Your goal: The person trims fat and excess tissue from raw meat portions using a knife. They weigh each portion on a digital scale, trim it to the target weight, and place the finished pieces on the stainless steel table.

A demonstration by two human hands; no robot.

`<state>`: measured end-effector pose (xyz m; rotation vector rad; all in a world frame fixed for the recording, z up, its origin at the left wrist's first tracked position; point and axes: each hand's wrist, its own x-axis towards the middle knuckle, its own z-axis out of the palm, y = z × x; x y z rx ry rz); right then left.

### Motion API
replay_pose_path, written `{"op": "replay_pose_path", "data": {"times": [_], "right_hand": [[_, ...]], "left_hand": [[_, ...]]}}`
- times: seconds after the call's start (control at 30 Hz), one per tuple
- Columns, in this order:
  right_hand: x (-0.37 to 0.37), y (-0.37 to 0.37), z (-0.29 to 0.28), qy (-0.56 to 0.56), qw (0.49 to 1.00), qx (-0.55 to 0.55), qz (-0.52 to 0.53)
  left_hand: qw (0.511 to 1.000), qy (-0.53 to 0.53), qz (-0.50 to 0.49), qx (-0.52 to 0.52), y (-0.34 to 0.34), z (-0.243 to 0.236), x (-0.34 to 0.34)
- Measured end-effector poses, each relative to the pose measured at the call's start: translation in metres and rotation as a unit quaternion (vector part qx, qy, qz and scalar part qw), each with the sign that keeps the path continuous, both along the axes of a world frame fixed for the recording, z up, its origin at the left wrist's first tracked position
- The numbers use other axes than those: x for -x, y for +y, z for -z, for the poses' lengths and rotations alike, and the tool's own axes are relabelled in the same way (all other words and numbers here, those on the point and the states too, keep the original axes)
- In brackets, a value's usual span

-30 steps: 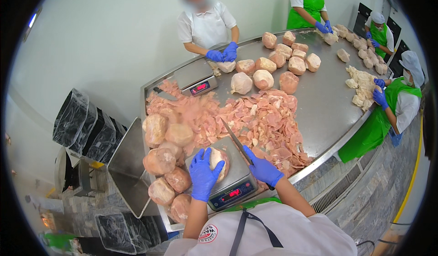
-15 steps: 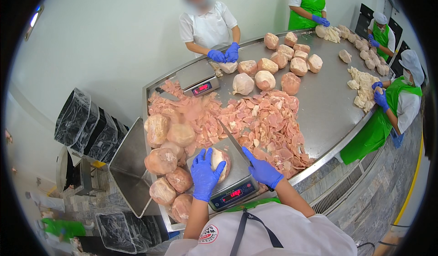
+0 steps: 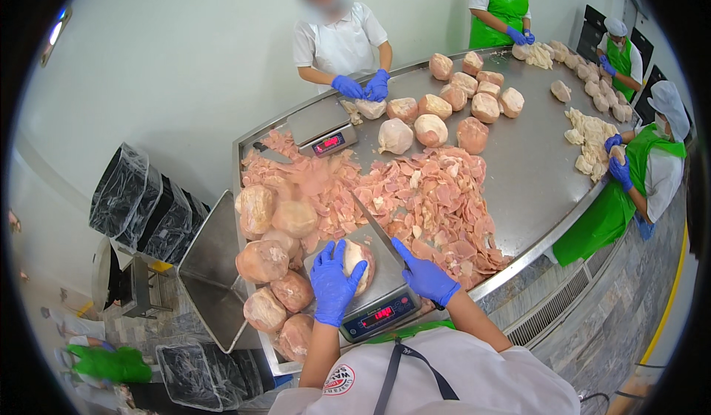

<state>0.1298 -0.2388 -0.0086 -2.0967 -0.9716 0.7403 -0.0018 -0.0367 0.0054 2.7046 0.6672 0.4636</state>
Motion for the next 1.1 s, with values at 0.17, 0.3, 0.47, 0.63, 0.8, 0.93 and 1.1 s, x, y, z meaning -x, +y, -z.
{"op": "replay_pose_path", "data": {"times": [0.17, 0.3, 0.47, 0.63, 0.8, 0.93, 1.1], "right_hand": [[0.001, -0.001, 0.000, -0.003, 1.000, 0.005, -0.002], [0.001, -0.002, 0.001, -0.005, 1.000, 0.004, 0.001], [0.001, -0.001, -0.004, -0.005, 1.000, 0.013, -0.002], [0.002, 0.002, -0.005, -0.010, 0.999, 0.028, -0.026], [0.004, -0.003, 0.003, -0.029, 1.000, -0.005, -0.005], [0.005, 0.001, -0.013, -0.014, 0.999, 0.028, -0.031], [0.006, -0.004, 0.001, -0.021, 1.000, -0.006, -0.016]], "left_hand": [[1.000, -0.010, 0.000, -0.005, 0.000, 0.002, 0.001], [1.000, -0.006, 0.000, -0.003, 0.000, 0.001, 0.000], [1.000, -0.011, 0.004, 0.000, 0.002, 0.002, -0.002], [1.000, -0.020, -0.005, -0.014, 0.002, -0.001, 0.004], [1.000, -0.023, 0.003, 0.001, 0.001, -0.004, -0.005], [1.000, -0.022, -0.005, -0.019, 0.002, 0.000, 0.004], [1.000, -0.021, 0.008, -0.011, 0.000, 0.001, 0.002]]}}
